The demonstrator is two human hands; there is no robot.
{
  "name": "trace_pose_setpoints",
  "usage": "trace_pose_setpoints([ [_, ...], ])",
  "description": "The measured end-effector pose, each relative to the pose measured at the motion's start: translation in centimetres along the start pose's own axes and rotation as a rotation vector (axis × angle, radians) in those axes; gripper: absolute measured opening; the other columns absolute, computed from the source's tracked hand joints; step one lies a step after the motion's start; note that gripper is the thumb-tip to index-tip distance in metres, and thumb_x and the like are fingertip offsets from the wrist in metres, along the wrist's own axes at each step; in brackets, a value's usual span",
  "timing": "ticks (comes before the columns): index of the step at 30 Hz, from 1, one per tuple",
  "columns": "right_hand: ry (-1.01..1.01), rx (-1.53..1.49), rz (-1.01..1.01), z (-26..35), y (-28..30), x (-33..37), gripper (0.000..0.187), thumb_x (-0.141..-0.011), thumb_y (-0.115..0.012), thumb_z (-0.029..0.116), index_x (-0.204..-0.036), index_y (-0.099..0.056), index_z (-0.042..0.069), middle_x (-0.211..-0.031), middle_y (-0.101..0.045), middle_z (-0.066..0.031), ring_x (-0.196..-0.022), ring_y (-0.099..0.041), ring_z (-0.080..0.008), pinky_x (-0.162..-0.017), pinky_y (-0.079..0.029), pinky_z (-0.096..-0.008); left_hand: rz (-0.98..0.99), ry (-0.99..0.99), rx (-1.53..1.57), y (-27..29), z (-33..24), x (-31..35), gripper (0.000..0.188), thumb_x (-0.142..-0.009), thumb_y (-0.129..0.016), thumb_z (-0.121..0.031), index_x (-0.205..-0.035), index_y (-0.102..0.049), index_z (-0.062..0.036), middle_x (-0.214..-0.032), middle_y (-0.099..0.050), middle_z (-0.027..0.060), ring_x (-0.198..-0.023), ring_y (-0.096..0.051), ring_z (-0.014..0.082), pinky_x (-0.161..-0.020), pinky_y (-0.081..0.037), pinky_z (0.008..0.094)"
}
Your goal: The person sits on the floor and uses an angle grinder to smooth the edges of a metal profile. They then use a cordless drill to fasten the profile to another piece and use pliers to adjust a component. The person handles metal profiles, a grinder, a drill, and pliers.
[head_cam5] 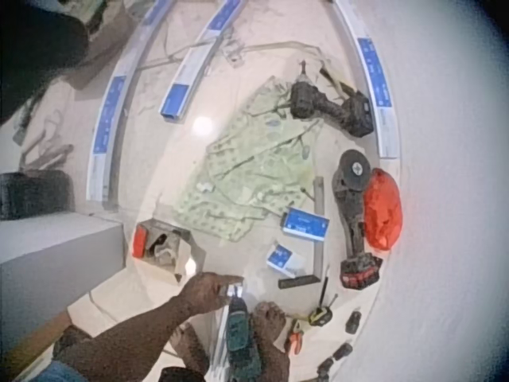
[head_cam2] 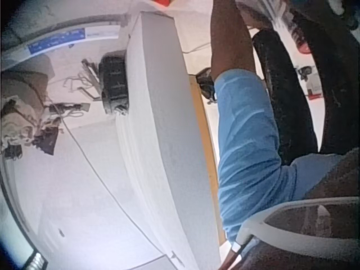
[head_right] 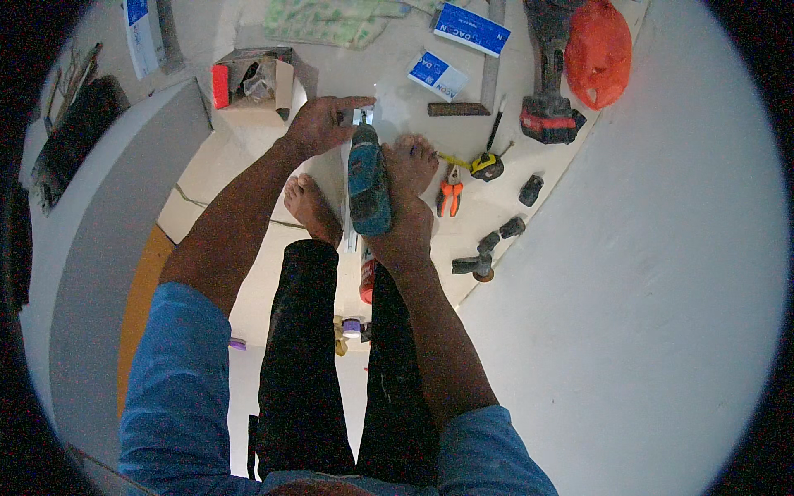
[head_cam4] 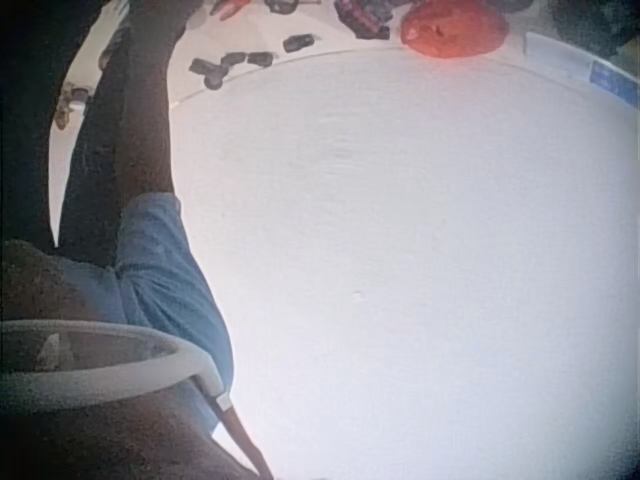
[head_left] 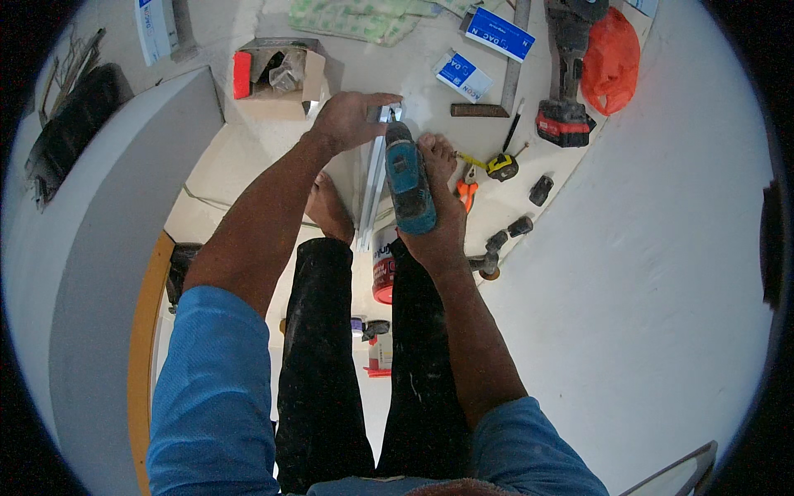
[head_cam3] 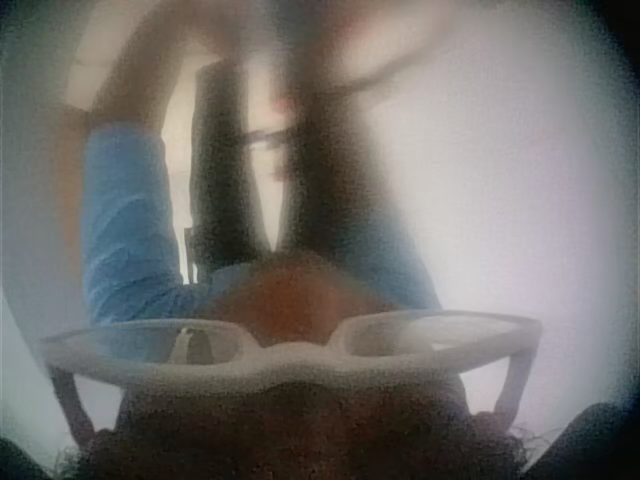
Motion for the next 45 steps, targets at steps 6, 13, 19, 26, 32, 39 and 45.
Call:
trace_pose_setpoints([
  [6,0.026,0.062,-0.010,0.1,0.0,-0.4,0.086,-0.090,-0.082,0.022,-0.166,-0.042,0.015,-0.126,-0.075,-0.0252,-0.105,-0.078,-0.0436,-0.087,-0.065,-0.0491,0.034,0.044,0.007,0.4,-0.6,0.3,0.065,-0.088,-0.089,-0.029,-0.149,-0.069,-0.0313,-0.095,-0.079,0.0153,-0.086,-0.078,0.0259,-0.088,-0.064,0.0424],
  [13,0.017,0.063,-0.053,-0.3,-0.5,-0.9,0.084,-0.089,-0.083,0.022,-0.164,-0.045,0.017,-0.130,-0.074,-0.0222,-0.112,-0.077,-0.0421,-0.094,-0.063,-0.0488,-0.006,0.007,-0.022,0.3,-0.2,0.1,0.066,-0.088,-0.089,-0.029,-0.150,-0.068,-0.0315,-0.109,-0.082,0.0154,-0.094,-0.079,0.0273,-0.092,-0.064,0.0421],
  [19,0.000,0.023,-0.028,-0.3,-0.6,-1.6,0.080,-0.088,-0.084,0.024,-0.160,-0.050,0.016,-0.138,-0.070,-0.0220,-0.121,-0.073,-0.0407,-0.099,-0.062,-0.0488,0.036,0.020,-0.055,1.0,-1.3,0.3,0.067,-0.088,-0.089,-0.028,-0.151,-0.066,-0.0321,-0.104,-0.081,0.0155,-0.093,-0.079,0.0283,-0.094,-0.064,0.0433],
  [26,0.010,0.076,-0.005,-0.4,-0.6,-1.7,0.082,-0.084,-0.084,0.022,-0.158,-0.050,0.014,-0.143,-0.067,-0.0206,-0.124,-0.070,-0.0423,-0.100,-0.060,-0.0496,0.044,0.010,-0.069,0.8,-1.2,0.2,0.068,-0.088,-0.090,-0.030,-0.152,-0.065,-0.0305,-0.106,-0.081,0.0160,-0.097,-0.079,0.0293,-0.097,-0.062,0.0448],
  [32,0.142,0.108,-0.038,-0.3,-0.6,-2.2,0.082,-0.082,-0.082,0.014,-0.156,-0.048,0.001,-0.143,-0.054,-0.0290,-0.137,-0.049,-0.0509,-0.119,-0.040,-0.0573,0.018,-0.032,-0.049,1.0,-0.8,0.2,0.071,-0.087,-0.092,-0.030,-0.153,-0.065,-0.0310,-0.106,-0.081,0.0145,-0.099,-0.078,0.0290,-0.098,-0.061,0.0448],
  [39,0.153,0.103,-0.033,-0.4,-0.5,-2.3,0.081,-0.084,-0.080,0.014,-0.156,-0.048,0.002,-0.140,-0.054,-0.0308,-0.137,-0.045,-0.0531,-0.121,-0.034,-0.0607,0.040,0.041,0.010,0.7,-0.9,0.3,0.071,-0.086,-0.092,-0.031,-0.152,-0.066,-0.0333,-0.102,-0.080,0.0149,-0.096,-0.078,0.0287,-0.093,-0.063,0.0442],
  [45,0.012,-0.076,0.136,0.5,-0.4,-2.9,0.080,-0.085,-0.081,0.016,-0.157,-0.049,0.004,-0.143,-0.055,-0.0305,-0.140,-0.046,-0.0536,-0.123,-0.033,-0.0590,-0.009,-0.055,-0.033,0.1,0.2,-0.3,0.071,-0.087,-0.092,-0.034,-0.152,-0.065,-0.0336,-0.107,-0.081,0.0152,-0.096,-0.079,0.0290,-0.094,-0.063,0.0434],
])
Point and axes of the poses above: each hand's wrist, its own x-axis away from the middle knuckle, its own y-axis out of the back of the hand, z = x × y, the point moved 5 cm from there along -x, towards the middle knuckle
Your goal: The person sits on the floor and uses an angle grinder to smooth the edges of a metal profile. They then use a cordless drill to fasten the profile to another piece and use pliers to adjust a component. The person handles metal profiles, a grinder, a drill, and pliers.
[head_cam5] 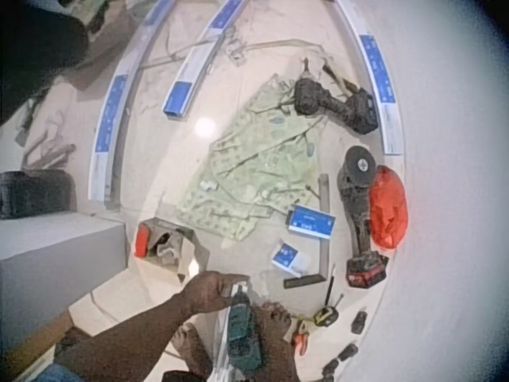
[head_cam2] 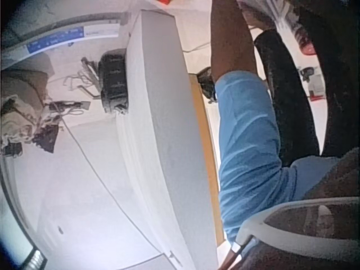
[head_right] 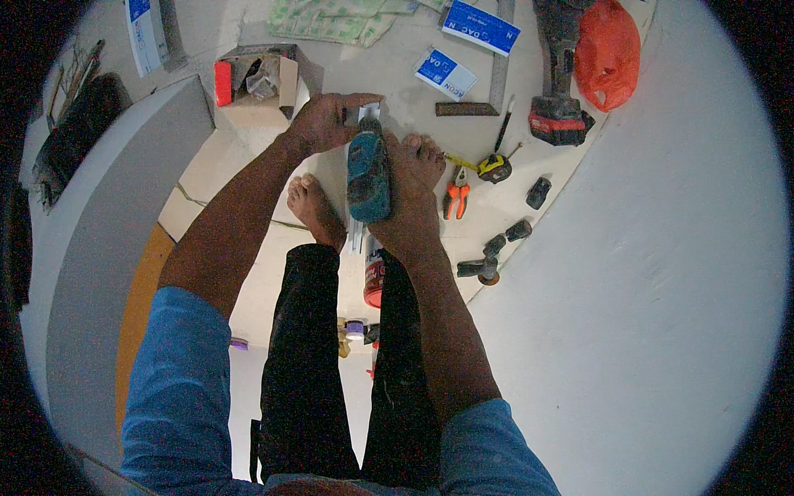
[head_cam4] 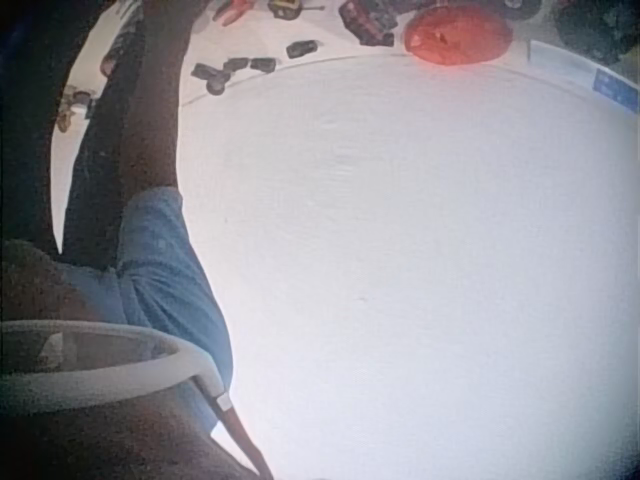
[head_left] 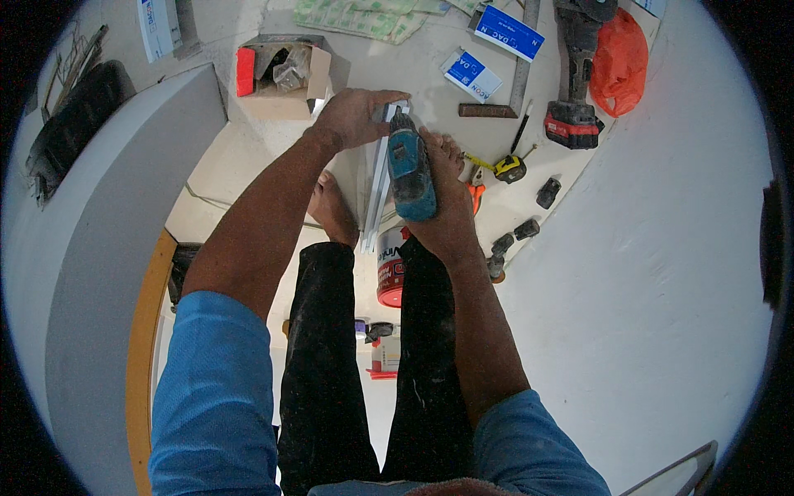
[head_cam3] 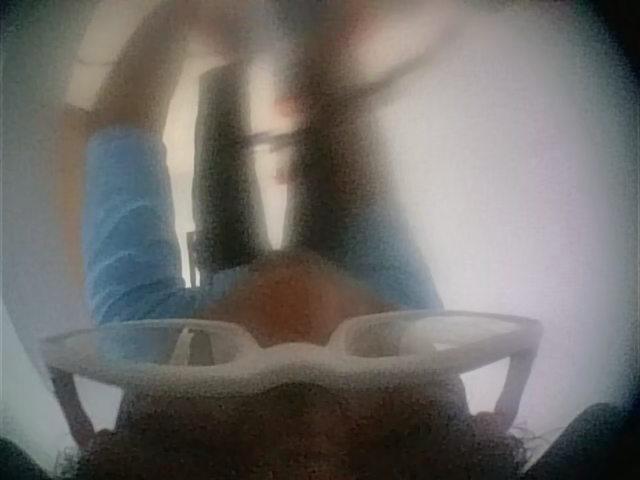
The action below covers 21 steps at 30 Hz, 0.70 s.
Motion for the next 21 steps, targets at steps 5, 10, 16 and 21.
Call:
trace_pose_setpoints([
  [5,-0.016,0.123,-0.013,-0.6,-0.2,0.4,0.101,-0.086,-0.089,0.008,-0.169,-0.033,0.005,-0.164,-0.049,-0.0259,-0.159,-0.041,-0.0380,-0.132,-0.035,-0.0515,0.048,0.058,0.016,0.7,-1.2,0.3,0.070,-0.088,-0.091,-0.034,-0.152,-0.065,-0.0313,-0.112,-0.082,0.0148,-0.098,-0.080,0.0278,-0.096,-0.063,0.0434],
  [10,0.006,-0.071,-0.044,-1.9,-1.0,1.0,0.090,-0.083,-0.086,0.016,-0.160,-0.042,0.000,-0.153,-0.046,-0.0329,-0.145,-0.042,-0.0532,-0.123,-0.035,-0.0580,0.045,0.055,0.009,0.8,-1.1,0.3,0.069,-0.087,-0.092,-0.033,-0.151,-0.066,-0.0305,-0.111,-0.082,0.0135,-0.096,-0.080,0.0262,-0.094,-0.063,0.0424],
  [16,-0.036,-0.001,-0.002,-2.6,-1.2,0.9,0.099,-0.081,-0.090,0.022,-0.162,-0.038,0.001,-0.160,-0.036,-0.0357,-0.153,-0.027,-0.0586,-0.128,-0.023,-0.0644,-0.099,-0.082,0.049,-0.5,0.7,0.1,0.068,-0.088,-0.088,-0.028,-0.152,-0.066,-0.0336,-0.082,-0.075,0.0146,-0.071,-0.070,0.0209,-0.077,-0.061,0.0395],
  [21,-0.049,-0.011,-0.037,-4.0,-1.8,1.4,0.102,-0.080,-0.091,0.023,-0.164,-0.035,0.001,-0.164,-0.031,-0.0370,-0.154,-0.021,-0.0607,-0.130,-0.014,-0.0670,0.067,0.107,-0.029,0.7,-1.0,0.2,0.068,-0.086,-0.094,-0.036,-0.149,-0.068,-0.0348,-0.102,-0.080,0.0131,-0.090,-0.078,0.0228,-0.086,-0.063,0.0414],
])
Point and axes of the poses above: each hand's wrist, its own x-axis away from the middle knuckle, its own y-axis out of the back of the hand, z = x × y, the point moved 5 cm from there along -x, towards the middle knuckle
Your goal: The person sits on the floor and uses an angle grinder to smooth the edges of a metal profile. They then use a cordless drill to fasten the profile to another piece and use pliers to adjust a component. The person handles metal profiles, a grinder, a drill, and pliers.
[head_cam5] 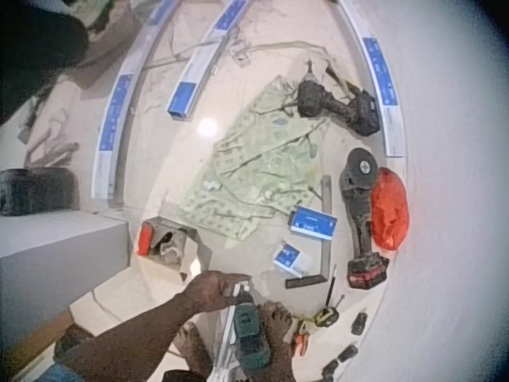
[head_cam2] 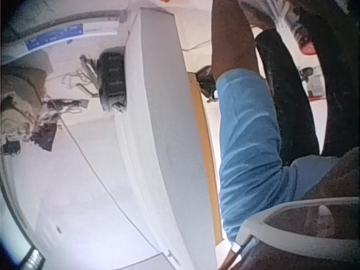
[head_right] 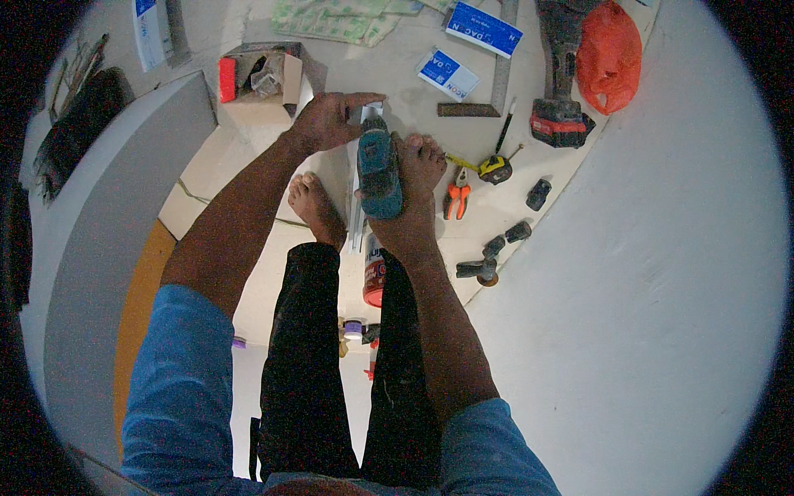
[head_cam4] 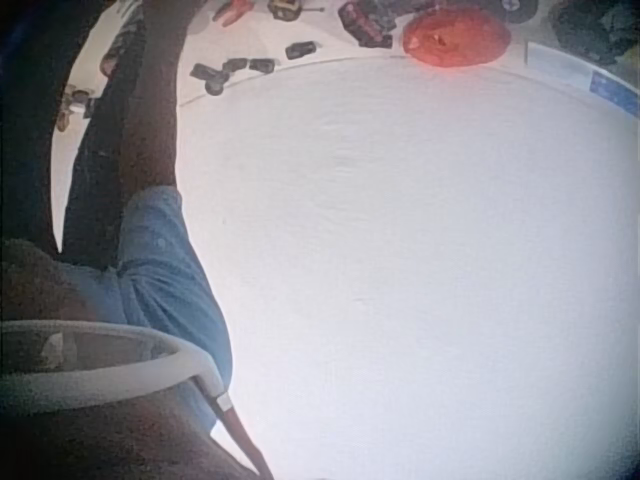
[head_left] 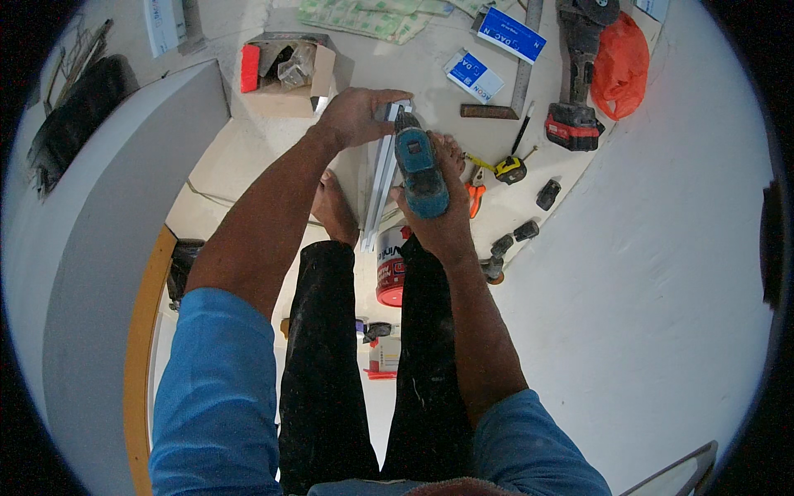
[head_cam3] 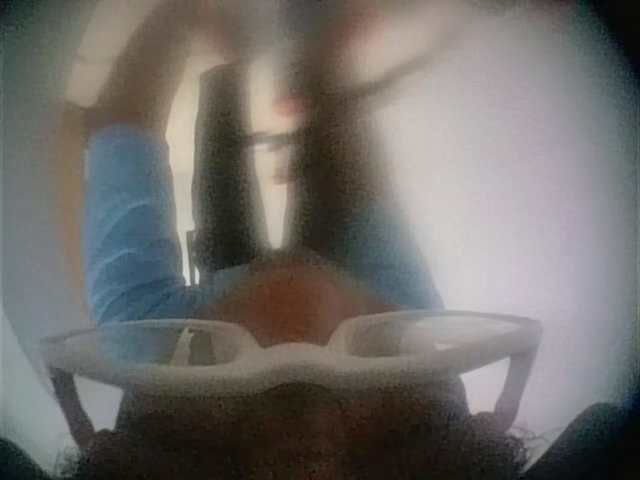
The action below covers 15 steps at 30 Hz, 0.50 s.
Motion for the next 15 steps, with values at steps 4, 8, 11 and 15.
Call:
trace_pose_setpoints([
  [4,-0.123,-0.046,0.068,1.0,0.3,0.4,0.098,-0.083,-0.089,0.019,-0.164,-0.036,0.001,-0.160,-0.041,-0.0335,-0.149,-0.037,-0.0543,-0.126,-0.029,-0.0607,-0.036,-0.027,0.025,0.1,-0.3,0.3,0.070,-0.086,-0.093,-0.038,-0.150,-0.067,-0.0342,-0.101,-0.080,0.0146,-0.090,-0.078,0.0253,-0.089,-0.063,0.0430],
  [8,-0.243,-0.294,0.011,3.7,2.1,3.1,0.082,-0.088,-0.085,0.014,-0.158,-0.044,0.003,-0.136,-0.067,-0.0221,-0.123,-0.067,-0.0377,-0.110,-0.052,-0.0458,-0.025,-0.065,0.007,-0.5,0.3,0.3,0.070,-0.087,-0.092,-0.039,-0.152,-0.066,-0.0329,-0.104,-0.080,0.0150,-0.095,-0.078,0.0277,-0.094,-0.063,0.0437],
  [11,-0.048,-0.172,-0.154,5.4,3.9,3.7,0.063,-0.091,-0.083,0.010,-0.147,-0.056,0.004,-0.116,-0.076,-0.0125,-0.103,-0.074,-0.0257,-0.098,-0.059,-0.0373,-0.045,-0.087,0.035,-1.0,0.9,-0.2,0.070,-0.088,-0.091,-0.040,-0.153,-0.065,-0.0318,-0.106,-0.080,0.0155,-0.099,-0.078,0.0287,-0.097,-0.062,0.0439],
  [15,-0.232,-0.547,-0.135,4.9,5.0,4.1,0.041,-0.092,-0.081,0.005,-0.132,-0.067,0.004,-0.111,-0.076,-0.0086,-0.096,-0.071,-0.0196,-0.091,-0.059,-0.0346,-0.139,-0.179,0.028,-1.7,1.4,-0.4,0.069,-0.085,-0.089,-0.033,-0.151,-0.067,-0.0290,-0.110,-0.082,0.0132,-0.094,-0.079,0.0291,-0.092,-0.062,0.0424],
])
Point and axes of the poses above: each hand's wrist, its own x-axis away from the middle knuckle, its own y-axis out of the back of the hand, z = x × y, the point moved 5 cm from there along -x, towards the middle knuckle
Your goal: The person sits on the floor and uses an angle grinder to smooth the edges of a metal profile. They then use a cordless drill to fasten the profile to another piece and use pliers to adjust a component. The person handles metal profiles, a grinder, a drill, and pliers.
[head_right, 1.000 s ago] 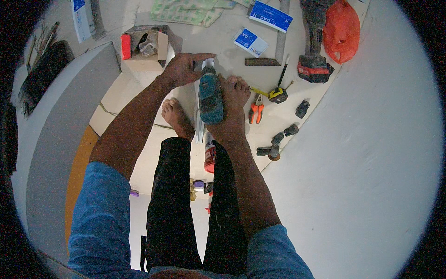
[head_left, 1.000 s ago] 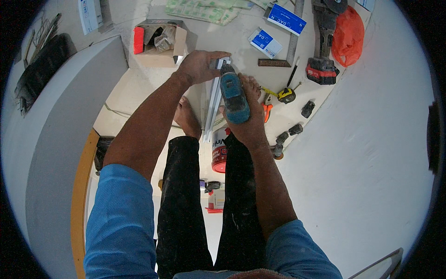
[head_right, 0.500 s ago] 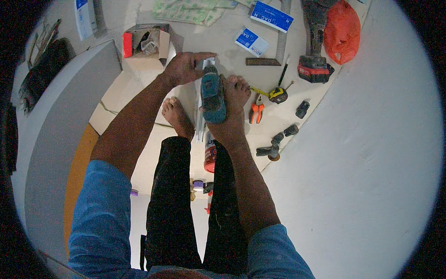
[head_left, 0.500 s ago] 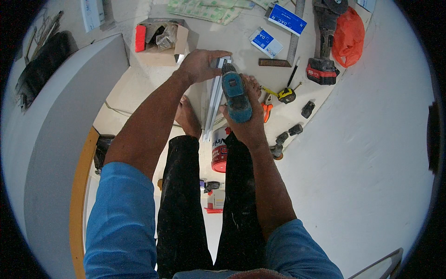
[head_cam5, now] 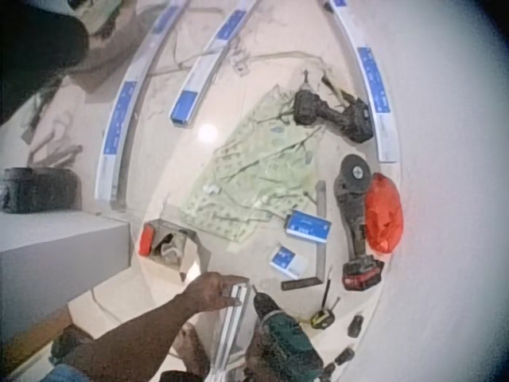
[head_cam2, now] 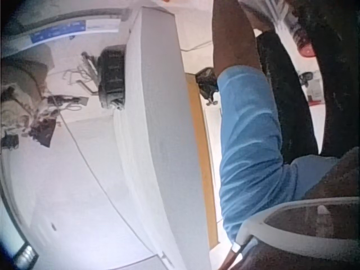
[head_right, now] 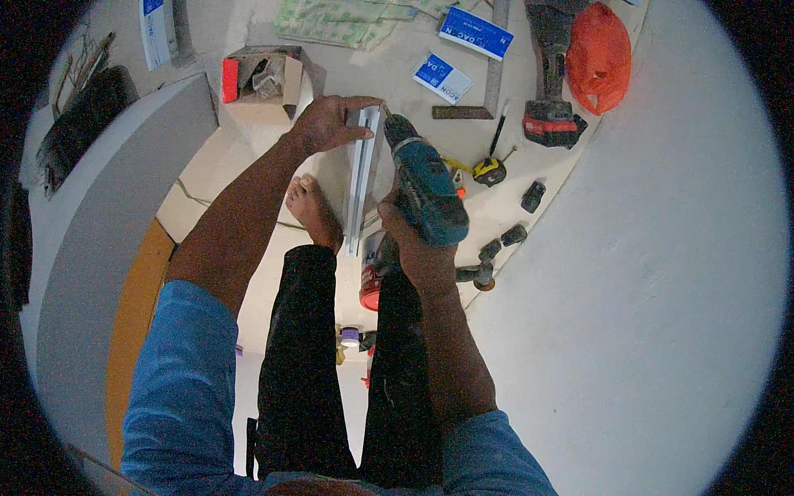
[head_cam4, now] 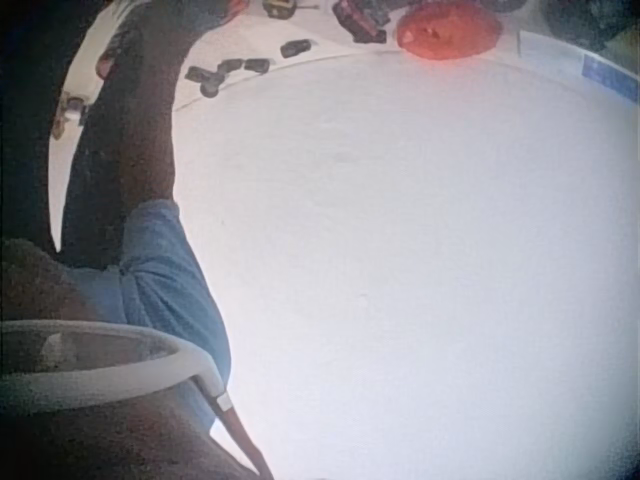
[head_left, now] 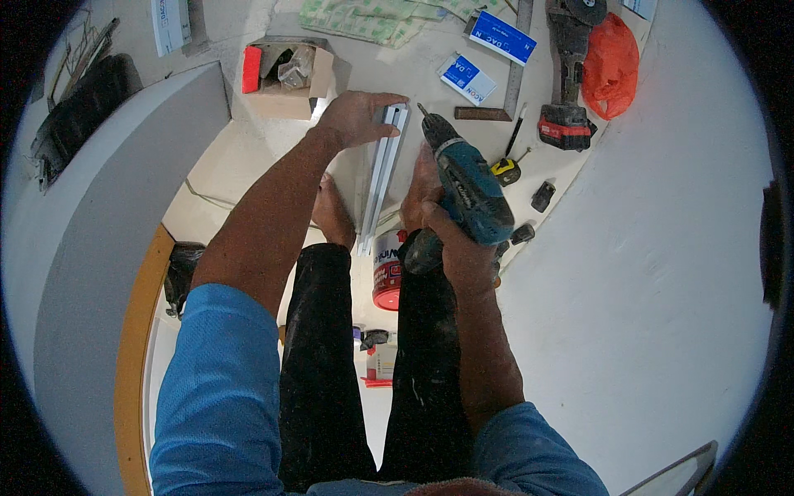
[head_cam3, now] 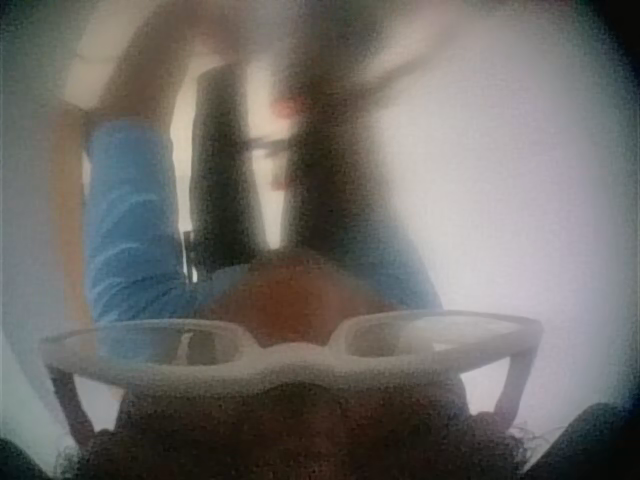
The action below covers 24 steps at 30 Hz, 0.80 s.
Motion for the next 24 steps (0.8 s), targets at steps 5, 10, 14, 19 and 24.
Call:
trace_pose_setpoints([
  [5,-0.291,-0.566,0.009,-1.8,-0.1,0.6,0.041,-0.093,-0.080,0.005,-0.132,-0.067,0.004,-0.114,-0.077,-0.0106,-0.093,-0.072,-0.0189,-0.082,-0.061,-0.0354,-0.071,-0.081,-0.017,-0.3,0.7,0.1,0.075,-0.085,-0.091,-0.039,-0.154,-0.064,-0.0298,-0.101,-0.081,0.0137,-0.090,-0.079,0.0308,-0.090,-0.061,0.0423],
  [10,-0.239,-0.985,0.145,-3.6,0.1,-2.0,0.035,-0.100,-0.076,0.012,-0.133,-0.066,0.002,-0.112,-0.074,-0.0099,-0.087,-0.070,-0.0192,-0.079,-0.061,-0.0387,-0.109,0.134,-0.009,0.4,-1.6,1.9,0.084,-0.088,-0.089,-0.043,-0.161,-0.055,-0.0216,-0.126,-0.078,0.0179,-0.115,-0.076,0.0330,-0.102,-0.060,0.0438],
  [14,-0.237,-1.121,0.084,-3.1,-0.5,-3.0,0.029,-0.104,-0.075,0.018,-0.127,-0.067,0.002,-0.096,-0.069,-0.0050,-0.083,-0.067,-0.0168,-0.080,-0.060,-0.0411,-0.413,0.149,0.322,-1.4,-1.4,6.4,0.076,-0.101,-0.072,-0.060,-0.155,-0.057,-0.0072,-0.105,-0.075,0.0189,-0.100,-0.074,0.0298,-0.090,-0.059,0.0437],
  [19,-0.176,-0.971,-0.027,-3.3,-1.1,-3.8,0.027,-0.108,-0.072,0.030,-0.111,-0.066,0.003,-0.087,-0.067,-0.0062,-0.081,-0.067,-0.0181,-0.078,-0.061,-0.0364,-0.118,0.314,0.639,-2.3,-12.2,15.2,0.069,-0.114,-0.040,-0.064,-0.142,-0.063,-0.0053,-0.099,-0.074,0.0142,-0.090,-0.073,0.0268,-0.082,-0.058,0.0432],
  [24,-0.367,-0.823,-0.197,-1.4,-2.5,-2.6,0.034,-0.108,-0.073,0.035,-0.110,-0.064,0.002,-0.088,-0.066,-0.0059,-0.078,-0.068,-0.0188,-0.080,-0.061,-0.0374,-0.015,0.530,1.282,-2.8,-13.5,17.0,0.061,-0.118,-0.035,-0.056,-0.147,-0.059,-0.0080,-0.084,-0.071,0.0104,-0.056,-0.064,0.0196,-0.046,-0.046,0.0320],
])
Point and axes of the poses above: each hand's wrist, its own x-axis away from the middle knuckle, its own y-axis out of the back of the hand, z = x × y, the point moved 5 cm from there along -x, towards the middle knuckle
